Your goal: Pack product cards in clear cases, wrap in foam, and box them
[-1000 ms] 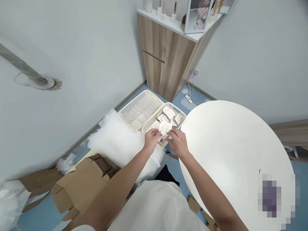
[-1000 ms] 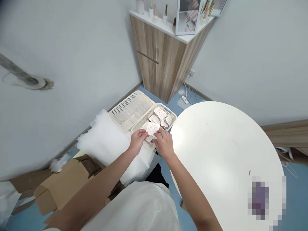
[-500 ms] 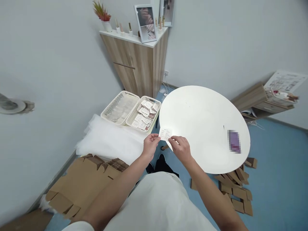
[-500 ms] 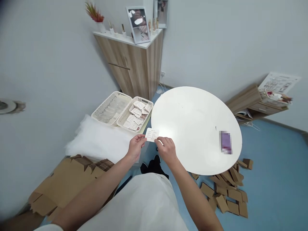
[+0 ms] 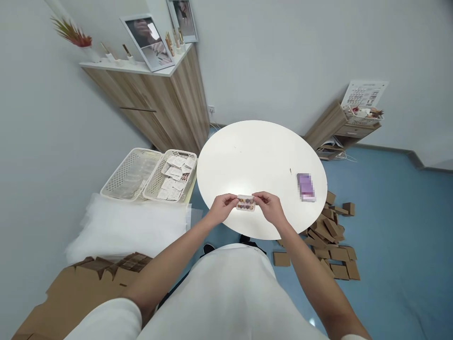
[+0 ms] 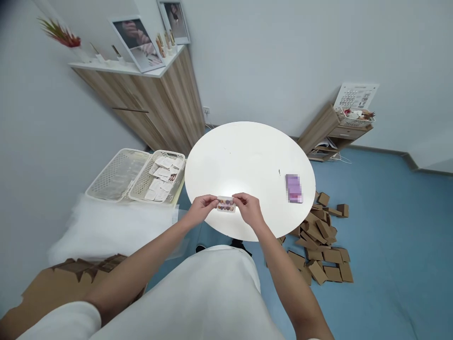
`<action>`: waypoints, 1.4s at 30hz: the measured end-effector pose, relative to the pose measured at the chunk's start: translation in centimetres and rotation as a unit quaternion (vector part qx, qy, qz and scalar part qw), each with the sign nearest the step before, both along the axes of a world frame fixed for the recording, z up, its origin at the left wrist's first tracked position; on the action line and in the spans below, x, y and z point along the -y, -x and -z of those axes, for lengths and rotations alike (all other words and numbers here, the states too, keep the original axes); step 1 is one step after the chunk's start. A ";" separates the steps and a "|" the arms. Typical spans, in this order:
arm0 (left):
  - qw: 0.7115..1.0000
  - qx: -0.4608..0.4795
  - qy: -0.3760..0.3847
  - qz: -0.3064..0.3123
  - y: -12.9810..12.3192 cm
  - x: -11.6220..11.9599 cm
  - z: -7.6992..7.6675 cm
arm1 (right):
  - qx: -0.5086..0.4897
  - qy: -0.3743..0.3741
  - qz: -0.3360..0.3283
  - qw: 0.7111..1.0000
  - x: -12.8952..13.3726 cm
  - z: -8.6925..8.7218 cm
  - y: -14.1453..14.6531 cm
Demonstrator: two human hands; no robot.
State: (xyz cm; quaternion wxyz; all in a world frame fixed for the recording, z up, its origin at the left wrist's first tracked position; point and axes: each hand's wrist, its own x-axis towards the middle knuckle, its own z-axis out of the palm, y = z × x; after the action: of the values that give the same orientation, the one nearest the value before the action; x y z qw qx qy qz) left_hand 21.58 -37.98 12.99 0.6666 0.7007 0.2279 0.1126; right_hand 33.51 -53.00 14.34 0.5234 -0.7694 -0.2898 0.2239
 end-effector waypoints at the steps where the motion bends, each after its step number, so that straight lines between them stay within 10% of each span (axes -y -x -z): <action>1: 1.000 -0.002 0.016 0.011 -1.1 0.4 0.1 | -0.040 -0.005 0.003 0.999 0.4 0.0 -1.2; 16: 0.990 -0.053 0.132 -0.022 -9.6 4.2 1.8 | -0.261 -0.056 0.029 0.963 4.6 2.9 -9.0; 25: 0.974 -0.125 0.189 -0.005 -9.3 5.7 2.3 | -0.295 -0.075 0.105 0.947 5.1 5.2 -8.3; 37: 0.988 -0.109 0.040 0.106 -9.0 4.3 2.0 | -0.258 -0.042 -0.038 0.964 4.9 3.8 -8.5; 42: 0.991 -0.099 0.089 0.005 -7.8 4.5 2.6 | -0.263 -0.048 0.029 0.963 4.9 3.8 -7.0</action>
State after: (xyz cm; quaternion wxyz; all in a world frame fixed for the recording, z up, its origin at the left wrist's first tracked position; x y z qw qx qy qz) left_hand 29.43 -42.44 10.42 0.7015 0.6470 0.2984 0.0191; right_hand 40.53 -57.91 10.55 0.6235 -0.6656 -0.1302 0.3889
